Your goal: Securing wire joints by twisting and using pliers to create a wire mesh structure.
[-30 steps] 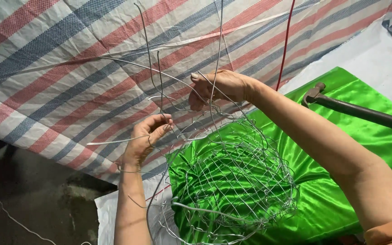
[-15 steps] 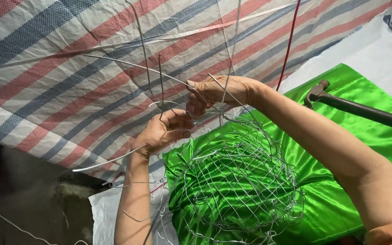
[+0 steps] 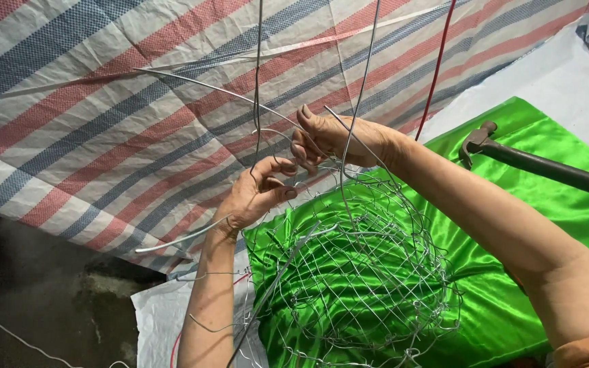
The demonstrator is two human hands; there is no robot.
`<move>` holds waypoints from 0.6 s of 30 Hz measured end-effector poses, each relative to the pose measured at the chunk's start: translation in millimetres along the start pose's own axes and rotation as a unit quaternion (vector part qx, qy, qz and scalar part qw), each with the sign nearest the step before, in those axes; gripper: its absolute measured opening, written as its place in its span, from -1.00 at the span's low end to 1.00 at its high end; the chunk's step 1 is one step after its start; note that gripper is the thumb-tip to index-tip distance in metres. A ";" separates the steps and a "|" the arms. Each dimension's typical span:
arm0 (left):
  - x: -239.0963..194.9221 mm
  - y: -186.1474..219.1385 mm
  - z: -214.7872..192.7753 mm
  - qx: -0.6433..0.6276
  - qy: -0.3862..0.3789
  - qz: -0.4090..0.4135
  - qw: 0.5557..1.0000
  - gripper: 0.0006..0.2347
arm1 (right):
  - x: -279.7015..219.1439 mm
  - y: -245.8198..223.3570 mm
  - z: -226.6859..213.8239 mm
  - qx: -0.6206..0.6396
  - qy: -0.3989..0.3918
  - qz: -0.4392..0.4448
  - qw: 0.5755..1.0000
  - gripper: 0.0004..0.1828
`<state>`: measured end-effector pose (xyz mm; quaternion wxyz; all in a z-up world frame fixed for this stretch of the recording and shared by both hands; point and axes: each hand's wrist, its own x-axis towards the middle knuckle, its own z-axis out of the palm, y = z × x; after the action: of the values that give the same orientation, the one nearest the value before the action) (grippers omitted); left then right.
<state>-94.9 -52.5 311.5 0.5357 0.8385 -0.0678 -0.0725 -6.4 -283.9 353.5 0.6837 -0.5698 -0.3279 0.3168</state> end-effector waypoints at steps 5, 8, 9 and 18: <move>-0.1 -0.7 4.4 -0.015 -0.006 0.015 1.000 -0.56 | -5.7 1.2 4.1 0.026 0.042 0.011 0.999 -0.22; 2.5 -5.6 7.8 -0.005 0.004 0.003 1.000 -0.64 | -8.0 2.9 -1.5 0.023 0.050 0.005 0.998 -0.19; 3.3 -0.4 11.6 -0.011 0.018 0.012 1.000 -0.71 | -8.1 6.1 -3.7 0.025 0.051 0.004 0.998 -0.19; 4.2 7.1 18.6 -0.037 0.073 0.028 0.996 -0.86 | -17.6 22.6 -19.4 0.135 0.077 -0.044 0.987 -0.22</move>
<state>-94.7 -72.9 310.0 0.5714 0.8192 -0.0489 0.0018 -2.4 -305.8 327.0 0.7907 -0.4802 -0.2530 0.2832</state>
